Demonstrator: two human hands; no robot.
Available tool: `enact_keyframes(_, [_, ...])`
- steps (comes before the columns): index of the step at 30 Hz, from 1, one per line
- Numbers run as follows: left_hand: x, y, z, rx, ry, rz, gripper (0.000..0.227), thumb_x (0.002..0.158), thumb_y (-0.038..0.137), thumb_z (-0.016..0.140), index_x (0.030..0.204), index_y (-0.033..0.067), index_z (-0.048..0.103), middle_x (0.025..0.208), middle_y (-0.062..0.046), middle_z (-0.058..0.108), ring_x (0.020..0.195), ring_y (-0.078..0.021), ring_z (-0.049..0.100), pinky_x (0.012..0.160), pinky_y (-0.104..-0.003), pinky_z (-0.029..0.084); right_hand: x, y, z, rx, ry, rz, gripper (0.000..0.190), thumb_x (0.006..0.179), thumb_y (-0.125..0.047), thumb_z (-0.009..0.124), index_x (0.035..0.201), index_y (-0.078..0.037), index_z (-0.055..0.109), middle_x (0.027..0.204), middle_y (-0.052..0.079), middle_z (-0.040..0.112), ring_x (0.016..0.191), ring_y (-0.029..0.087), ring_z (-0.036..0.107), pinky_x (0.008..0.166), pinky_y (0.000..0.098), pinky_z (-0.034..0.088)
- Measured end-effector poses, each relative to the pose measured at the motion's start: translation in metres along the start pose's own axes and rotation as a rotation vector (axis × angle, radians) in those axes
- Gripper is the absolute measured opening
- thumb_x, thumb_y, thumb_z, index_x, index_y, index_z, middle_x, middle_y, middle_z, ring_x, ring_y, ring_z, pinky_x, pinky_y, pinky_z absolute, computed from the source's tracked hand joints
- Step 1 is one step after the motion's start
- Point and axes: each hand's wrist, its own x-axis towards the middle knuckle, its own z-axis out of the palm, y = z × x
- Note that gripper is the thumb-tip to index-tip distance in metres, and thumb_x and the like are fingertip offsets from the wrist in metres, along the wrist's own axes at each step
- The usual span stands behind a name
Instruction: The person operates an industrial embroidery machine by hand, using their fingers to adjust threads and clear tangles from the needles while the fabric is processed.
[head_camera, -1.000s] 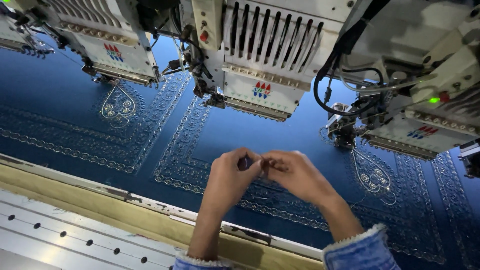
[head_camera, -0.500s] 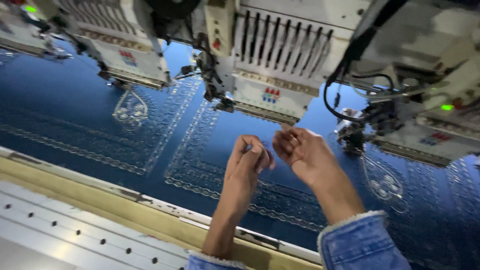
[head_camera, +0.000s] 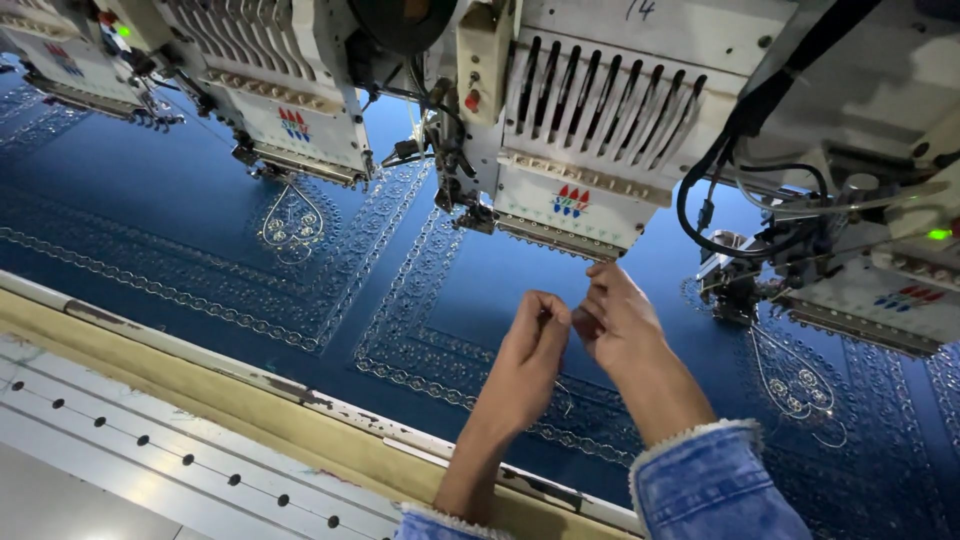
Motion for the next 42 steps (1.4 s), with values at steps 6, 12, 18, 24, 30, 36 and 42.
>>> enact_keyframes(6, [0.000,-0.004,-0.002,0.047,-0.004,0.009,0.021,0.111,0.025,0.039,0.104,0.0095,0.052,0.069,-0.003,0.038,0.063,-0.0127,0.035,0.065,-0.033,0.039,-0.005,0.008,0.003,-0.047,0.112,-0.030,0.011,0.085,-0.011,0.065,0.077,-0.018,0.064,0.052,-0.004,0.025,0.043,0.012,0.028,0.045,0.0245,0.035])
enact_keyframes(12, [0.000,0.000,-0.001,0.126,-0.016,-0.023,0.020,0.110,0.022,0.037,0.101,0.0106,0.051,0.070,-0.003,0.042,0.062,-0.0124,0.039,0.063,-0.032,0.038,-0.014,0.007,0.007,-0.103,0.089,-0.064,0.011,0.088,-0.008,0.063,0.087,-0.017,0.069,0.054,-0.003,0.024,0.043,0.010,0.026,0.041,0.0233,0.031])
enact_keyframes(18, [0.004,-0.006,-0.001,0.211,0.013,-0.052,0.018,0.108,0.021,0.040,0.102,0.0087,0.052,0.075,-0.008,0.051,0.068,-0.0168,0.046,0.066,-0.035,0.041,-0.035,-0.001,0.011,-0.116,0.001,-0.031,0.008,0.096,-0.012,0.060,0.095,-0.018,0.065,0.057,-0.005,0.024,0.045,0.010,0.025,0.045,0.0221,0.028])
enact_keyframes(24, [0.000,-0.012,-0.008,0.259,0.086,0.037,0.019,0.108,0.018,0.037,0.096,0.0136,0.052,0.072,-0.012,0.053,0.059,-0.0216,0.051,0.063,-0.038,0.047,-0.044,0.018,-0.024,-0.137,-0.106,0.084,0.032,0.101,-0.015,0.058,0.133,-0.012,0.060,0.103,0.011,0.066,0.101,0.025,0.068,0.094,0.0380,0.054])
enact_keyframes(30, [-0.045,0.010,0.033,0.157,0.077,-0.062,0.018,0.090,0.020,0.045,0.081,0.0133,0.059,0.082,-0.004,0.064,0.083,-0.0149,0.057,0.079,-0.032,0.049,-0.156,-0.021,-0.035,-0.306,-0.189,0.078,0.040,0.100,-0.028,0.056,0.131,-0.005,0.067,0.119,0.012,0.072,0.103,0.026,0.069,0.090,0.0343,0.051])
enact_keyframes(36, [-0.138,0.131,0.086,0.325,-0.022,-0.170,0.022,0.093,0.031,0.039,0.085,0.0155,0.053,0.085,-0.005,0.059,0.085,-0.0179,0.054,0.079,-0.035,0.042,-0.310,-0.065,-0.035,0.091,-0.287,0.306,0.082,0.088,-0.054,0.035,0.154,-0.008,0.050,0.153,0.015,0.059,0.143,0.027,0.051,0.117,0.0454,0.039])
enact_keyframes(42, [-0.259,0.235,0.151,0.345,0.009,-0.291,0.016,0.099,0.030,0.042,0.099,0.0155,0.049,0.087,-0.009,0.053,0.079,-0.0190,0.048,0.074,-0.035,0.042,-0.440,-0.085,-0.089,-0.231,-0.398,0.271,0.068,0.094,-0.068,0.035,0.126,-0.015,0.062,0.065,0.009,0.031,0.053,0.018,0.027,0.058,0.0375,0.022])
